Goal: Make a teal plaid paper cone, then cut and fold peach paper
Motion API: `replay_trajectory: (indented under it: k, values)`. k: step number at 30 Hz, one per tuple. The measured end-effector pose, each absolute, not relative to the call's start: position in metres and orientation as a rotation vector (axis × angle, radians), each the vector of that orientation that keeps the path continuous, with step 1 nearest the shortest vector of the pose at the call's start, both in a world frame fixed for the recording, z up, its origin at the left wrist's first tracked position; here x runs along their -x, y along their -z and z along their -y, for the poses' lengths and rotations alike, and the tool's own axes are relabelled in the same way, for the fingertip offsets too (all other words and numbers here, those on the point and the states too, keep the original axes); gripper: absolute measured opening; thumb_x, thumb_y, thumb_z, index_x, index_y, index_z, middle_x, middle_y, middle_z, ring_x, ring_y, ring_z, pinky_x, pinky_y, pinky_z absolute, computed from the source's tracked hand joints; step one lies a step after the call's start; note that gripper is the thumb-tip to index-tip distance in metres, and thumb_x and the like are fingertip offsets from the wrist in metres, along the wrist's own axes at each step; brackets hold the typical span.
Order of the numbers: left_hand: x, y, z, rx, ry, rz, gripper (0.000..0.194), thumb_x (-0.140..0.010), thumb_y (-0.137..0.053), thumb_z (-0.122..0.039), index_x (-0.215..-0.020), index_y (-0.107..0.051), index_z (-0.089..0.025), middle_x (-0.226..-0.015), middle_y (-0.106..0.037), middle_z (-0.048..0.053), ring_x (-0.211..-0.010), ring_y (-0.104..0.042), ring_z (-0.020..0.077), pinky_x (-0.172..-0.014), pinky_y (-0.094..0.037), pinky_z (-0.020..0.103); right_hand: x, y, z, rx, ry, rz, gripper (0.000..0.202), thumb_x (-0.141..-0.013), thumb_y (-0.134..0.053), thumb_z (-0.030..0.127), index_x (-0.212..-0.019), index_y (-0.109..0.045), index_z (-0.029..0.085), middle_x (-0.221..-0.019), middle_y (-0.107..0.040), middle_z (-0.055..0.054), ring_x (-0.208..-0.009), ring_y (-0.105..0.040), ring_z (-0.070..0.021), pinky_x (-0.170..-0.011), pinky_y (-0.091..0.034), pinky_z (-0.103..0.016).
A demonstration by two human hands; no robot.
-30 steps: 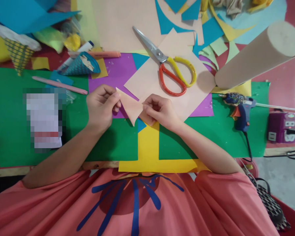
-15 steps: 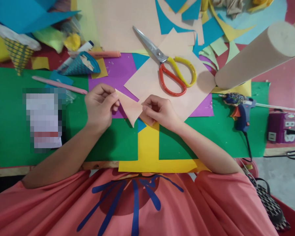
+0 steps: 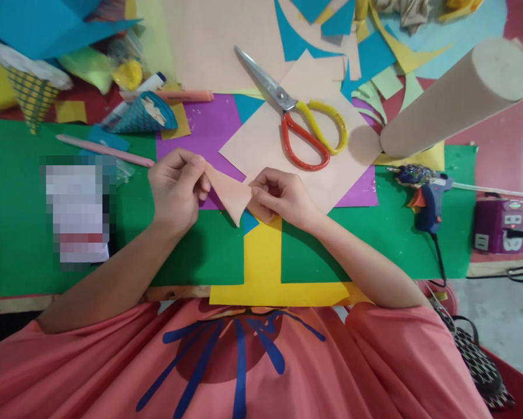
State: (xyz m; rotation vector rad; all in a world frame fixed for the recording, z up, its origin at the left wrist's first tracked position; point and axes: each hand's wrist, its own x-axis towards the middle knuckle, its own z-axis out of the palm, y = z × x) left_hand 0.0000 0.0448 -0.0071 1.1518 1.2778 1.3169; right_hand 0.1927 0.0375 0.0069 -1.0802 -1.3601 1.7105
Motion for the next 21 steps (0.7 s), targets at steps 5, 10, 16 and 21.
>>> replay_trajectory:
  k: [5,10,16,21]
  values:
    - [0.0,0.007,-0.046,-1.179,-1.257,-1.187,0.046,-0.081,-0.062,-0.064,-0.074,-0.061,-0.018,-0.048,-0.05,-0.006,-0.032,-0.035,0.004,-0.03,-0.02,0.02,-0.195,-0.004,-0.04,1.108,-1.739,1.18,0.023,-0.081,-0.07,0.034,-0.074,-0.055,0.018,-0.051,-0.056,0.007,-0.039,-0.051,-0.0061,-0.037,-0.036,-0.018]
    - [-0.003,-0.002,-0.042,-1.404,-0.99,-1.139,0.04,-0.081,-0.068,-0.044,-0.057,-0.049,-0.018,-0.046,-0.048,-0.006,-0.039,-0.038,0.0041,-0.036,-0.026,0.018,-0.195,-0.005,-0.04,1.136,-1.697,1.106,0.027,-0.08,-0.072,0.037,-0.072,-0.055,0.019,-0.05,-0.057,0.006,-0.038,-0.051,-0.0059,-0.036,-0.035,-0.017]
    - [-0.001,-0.004,-0.04,-1.435,-0.918,-1.156,0.03,-0.086,-0.058,-0.028,-0.059,-0.053,-0.018,-0.047,-0.056,-0.004,-0.041,-0.046,0.0057,-0.039,-0.032,0.016,-0.193,-0.001,-0.04,1.133,-1.673,1.092,0.027,-0.079,-0.073,0.038,-0.072,-0.055,0.019,-0.05,-0.057,0.007,-0.038,-0.051,-0.0062,-0.036,-0.036,-0.017]
    - [-0.002,-0.005,-0.04,-1.385,-0.938,-1.153,0.032,-0.085,-0.061,-0.031,-0.057,-0.05,-0.019,-0.043,-0.052,-0.005,-0.037,-0.045,0.0059,-0.036,-0.029,0.017,-0.194,-0.001,-0.039,1.138,-1.694,1.109,0.026,-0.08,-0.072,0.038,-0.073,-0.055,0.02,-0.051,-0.057,0.007,-0.038,-0.051,-0.0063,-0.037,-0.037,-0.018]
